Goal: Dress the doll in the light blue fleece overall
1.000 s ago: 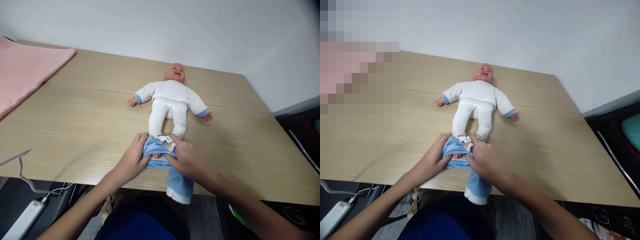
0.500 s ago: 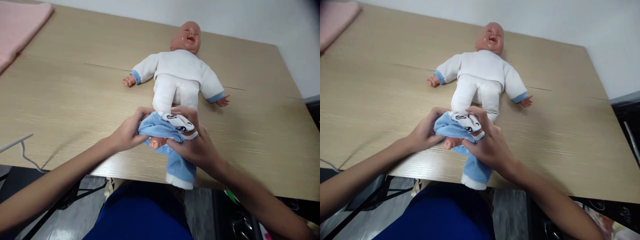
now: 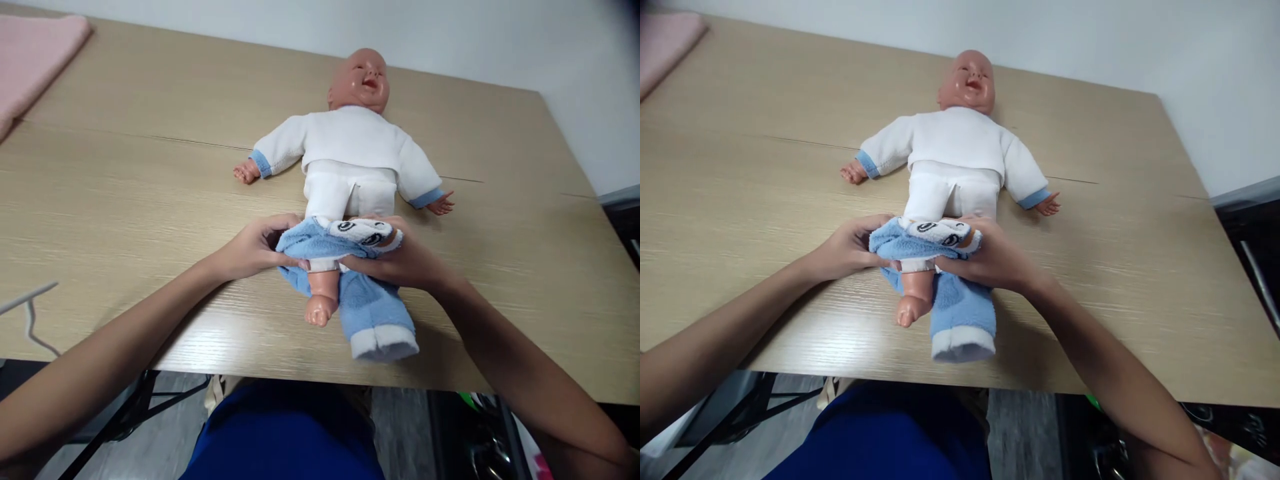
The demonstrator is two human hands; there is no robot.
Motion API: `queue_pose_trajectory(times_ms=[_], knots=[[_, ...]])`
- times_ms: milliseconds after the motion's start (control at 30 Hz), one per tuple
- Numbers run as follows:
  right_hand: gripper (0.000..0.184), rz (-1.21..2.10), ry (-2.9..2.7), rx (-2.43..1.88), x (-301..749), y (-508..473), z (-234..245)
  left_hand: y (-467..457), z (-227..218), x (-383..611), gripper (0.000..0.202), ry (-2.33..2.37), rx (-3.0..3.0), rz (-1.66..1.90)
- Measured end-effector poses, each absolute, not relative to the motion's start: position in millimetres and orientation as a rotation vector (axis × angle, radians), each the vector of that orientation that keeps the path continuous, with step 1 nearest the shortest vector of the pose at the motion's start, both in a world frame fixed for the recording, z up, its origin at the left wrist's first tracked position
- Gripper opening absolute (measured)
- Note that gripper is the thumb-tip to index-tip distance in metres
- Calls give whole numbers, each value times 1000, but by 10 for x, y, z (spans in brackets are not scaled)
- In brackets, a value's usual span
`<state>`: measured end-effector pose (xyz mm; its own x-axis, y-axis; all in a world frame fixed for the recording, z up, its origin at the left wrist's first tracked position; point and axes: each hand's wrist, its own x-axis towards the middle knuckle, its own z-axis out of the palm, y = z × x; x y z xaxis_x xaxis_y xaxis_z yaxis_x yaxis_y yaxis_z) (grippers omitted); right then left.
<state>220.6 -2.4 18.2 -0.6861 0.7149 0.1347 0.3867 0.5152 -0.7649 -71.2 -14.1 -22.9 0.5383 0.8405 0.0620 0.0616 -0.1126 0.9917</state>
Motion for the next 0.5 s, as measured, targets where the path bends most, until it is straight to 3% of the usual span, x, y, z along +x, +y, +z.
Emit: queue_pose_trajectory(times_ms=[200, 367, 500], knots=[[39, 1275, -2288, -852, 2205, -44, 284, -124, -268, -788, 43, 831, 1423, 866], [31, 1046, -2289, -1196, 2324, -457, 398, -166, -226, -862, 36, 845, 1461, 820], [39, 959, -2286, -1312, 2467, -757, 419, -162, -211, -912, 37, 930, 1519, 800]])
